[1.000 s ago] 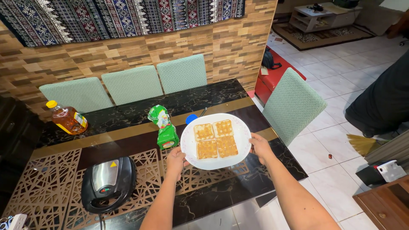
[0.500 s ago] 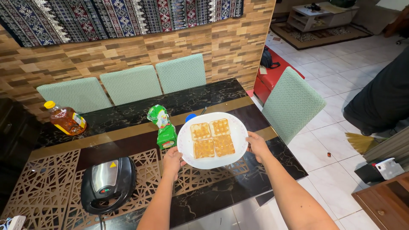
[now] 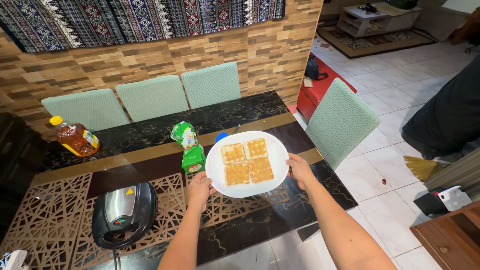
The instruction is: The person spreads peanut butter from a jar onto waffle pieces on a plate using a knife, then closes the jar lid. They unplug the sandwich press, reposition it, and carry the plate of waffles across the table.
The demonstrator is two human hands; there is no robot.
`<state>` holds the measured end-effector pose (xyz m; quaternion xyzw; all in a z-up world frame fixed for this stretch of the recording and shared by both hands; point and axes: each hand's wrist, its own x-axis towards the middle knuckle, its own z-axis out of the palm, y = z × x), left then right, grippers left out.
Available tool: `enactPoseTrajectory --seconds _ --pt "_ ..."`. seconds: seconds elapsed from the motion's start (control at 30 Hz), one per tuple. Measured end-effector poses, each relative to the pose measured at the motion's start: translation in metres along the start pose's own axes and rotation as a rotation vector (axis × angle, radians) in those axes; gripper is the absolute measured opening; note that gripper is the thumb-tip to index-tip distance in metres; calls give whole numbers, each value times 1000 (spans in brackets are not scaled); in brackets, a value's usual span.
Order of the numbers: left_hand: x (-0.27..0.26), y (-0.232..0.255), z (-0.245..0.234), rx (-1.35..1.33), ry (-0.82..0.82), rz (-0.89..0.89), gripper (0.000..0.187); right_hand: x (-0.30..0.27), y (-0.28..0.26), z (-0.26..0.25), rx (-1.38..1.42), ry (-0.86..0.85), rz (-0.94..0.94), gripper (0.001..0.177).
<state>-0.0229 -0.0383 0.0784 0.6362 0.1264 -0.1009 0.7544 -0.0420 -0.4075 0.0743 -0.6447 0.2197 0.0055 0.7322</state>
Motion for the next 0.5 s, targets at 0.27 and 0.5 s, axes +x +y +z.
enactPoseTrajectory --seconds 0.27,0.5 --pt "1 -10 10 12 21 19 32 10 1 -14 -10 -12 -8 37" --pt "-7 -15 19 -23 34 30 32 13 1 -23 -2 -22 1 37"
